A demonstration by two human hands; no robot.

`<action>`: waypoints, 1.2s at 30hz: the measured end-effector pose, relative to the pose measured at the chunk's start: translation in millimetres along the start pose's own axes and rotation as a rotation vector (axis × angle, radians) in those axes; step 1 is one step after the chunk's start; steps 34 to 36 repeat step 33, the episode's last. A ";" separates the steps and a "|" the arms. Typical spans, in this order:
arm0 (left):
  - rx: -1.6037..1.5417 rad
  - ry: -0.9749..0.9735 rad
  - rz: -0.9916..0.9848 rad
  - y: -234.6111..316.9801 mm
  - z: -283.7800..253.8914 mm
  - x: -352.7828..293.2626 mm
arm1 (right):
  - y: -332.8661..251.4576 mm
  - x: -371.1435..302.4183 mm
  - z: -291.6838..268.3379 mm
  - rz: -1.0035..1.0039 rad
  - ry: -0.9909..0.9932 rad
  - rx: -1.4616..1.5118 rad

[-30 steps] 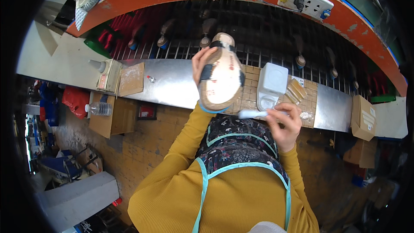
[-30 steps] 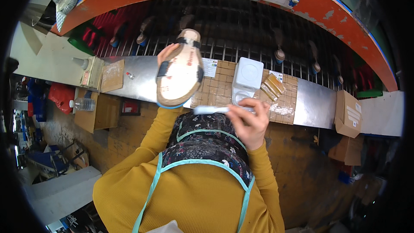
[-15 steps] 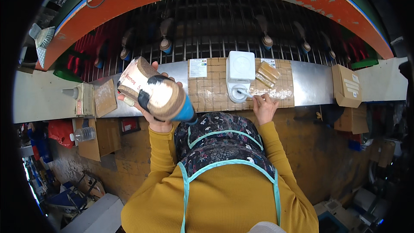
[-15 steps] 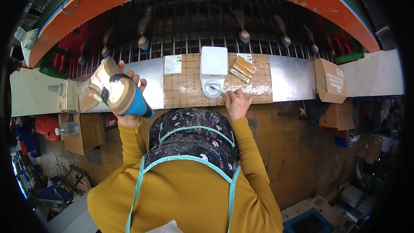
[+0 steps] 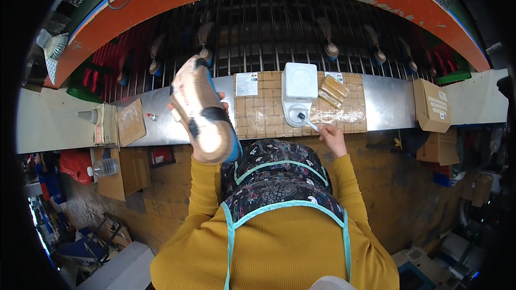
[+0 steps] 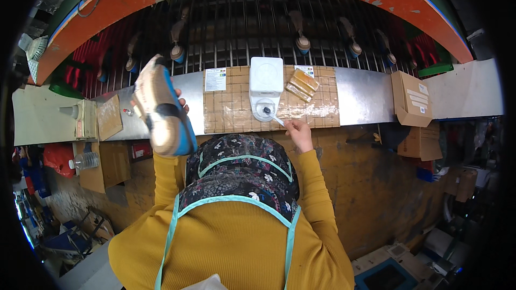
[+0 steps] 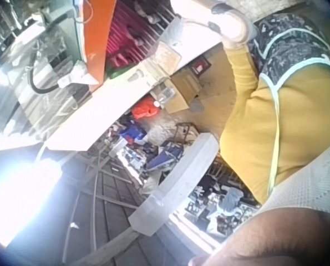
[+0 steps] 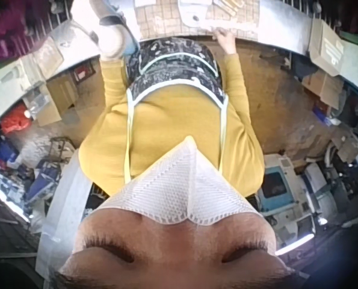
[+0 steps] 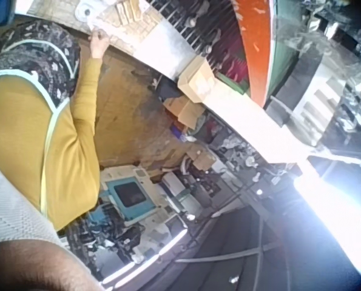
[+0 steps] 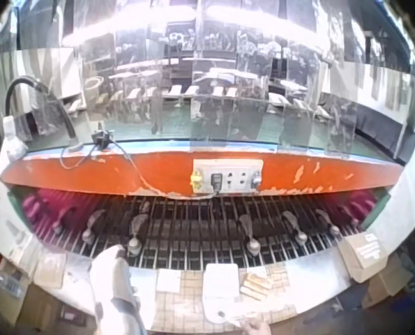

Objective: The person cleans the sole of a blue and white sandal using a toothbrush and a white cleaning solution. They repeatedly dip the brush into the solution and scrub the sole, rotating the sandal to reach different areas.

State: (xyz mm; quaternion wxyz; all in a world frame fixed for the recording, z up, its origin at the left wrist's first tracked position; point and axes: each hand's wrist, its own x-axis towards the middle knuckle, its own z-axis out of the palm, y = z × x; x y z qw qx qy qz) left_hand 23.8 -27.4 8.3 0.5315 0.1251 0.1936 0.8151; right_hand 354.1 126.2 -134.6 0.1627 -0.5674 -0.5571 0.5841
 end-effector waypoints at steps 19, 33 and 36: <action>0.909 -0.020 0.301 -34.0 30.7 12.3 | -209.1 -94.2 66.1 -1.011 0.260 -0.047; 1.112 0.091 0.456 -8.7 27.6 -3.1 | -228.6 -93.1 92.3 -1.139 0.235 -0.216; 1.112 0.091 0.456 -8.7 27.6 -3.1 | -228.6 -93.1 92.3 -1.139 0.235 -0.216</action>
